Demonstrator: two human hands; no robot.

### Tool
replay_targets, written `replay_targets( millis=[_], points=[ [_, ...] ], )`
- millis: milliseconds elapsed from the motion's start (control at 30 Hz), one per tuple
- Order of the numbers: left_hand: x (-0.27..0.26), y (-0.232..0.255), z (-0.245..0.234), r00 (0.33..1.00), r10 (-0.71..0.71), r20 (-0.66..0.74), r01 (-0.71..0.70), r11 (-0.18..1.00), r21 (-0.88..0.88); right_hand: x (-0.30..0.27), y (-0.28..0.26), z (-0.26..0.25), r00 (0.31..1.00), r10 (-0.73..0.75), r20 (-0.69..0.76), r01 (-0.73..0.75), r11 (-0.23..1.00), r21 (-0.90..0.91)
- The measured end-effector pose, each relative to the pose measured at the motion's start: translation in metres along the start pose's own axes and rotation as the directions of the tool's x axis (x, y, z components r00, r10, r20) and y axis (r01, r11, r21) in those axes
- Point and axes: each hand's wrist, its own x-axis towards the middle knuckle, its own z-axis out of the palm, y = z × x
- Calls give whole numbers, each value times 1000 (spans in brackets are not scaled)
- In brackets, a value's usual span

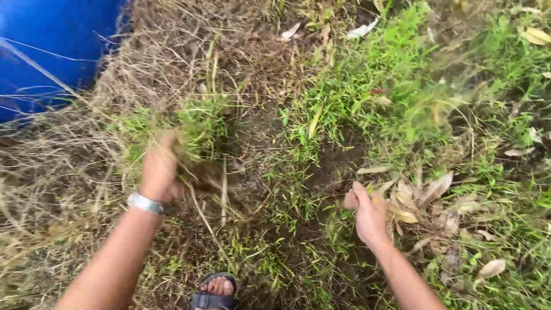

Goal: Pulling green weeds and gathering dry leaves from the ground by hand to clear a patch of soil.

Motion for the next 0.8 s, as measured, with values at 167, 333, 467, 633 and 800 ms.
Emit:
replay_targets(
  millis=[167, 333, 467, 633, 800],
  points=[
    [61, 61, -90, 941, 154, -302, -236, 937, -257, 14, -36, 34, 991, -108, 84, 98, 988, 117],
    [120, 91, -170, 891, 301, -341, -396, 881, -257, 37, -107, 104, 939, -301, 167, 270, 945, 183],
    [153, 85, -186, 860, 267, -435, -444, 812, -379, 39, -189, 193, 848, -473, 240, 366, 849, 382],
    [134, 63, -161, 863, 243, -442, -409, 850, -332, 53, -247, 302, 766, -566, 305, 364, 773, 520],
    [161, -38, -94, 996, 37, 76, -32, 996, -78, 63, -212, 347, 809, -127, 574, 334, 903, -271]
  ],
)
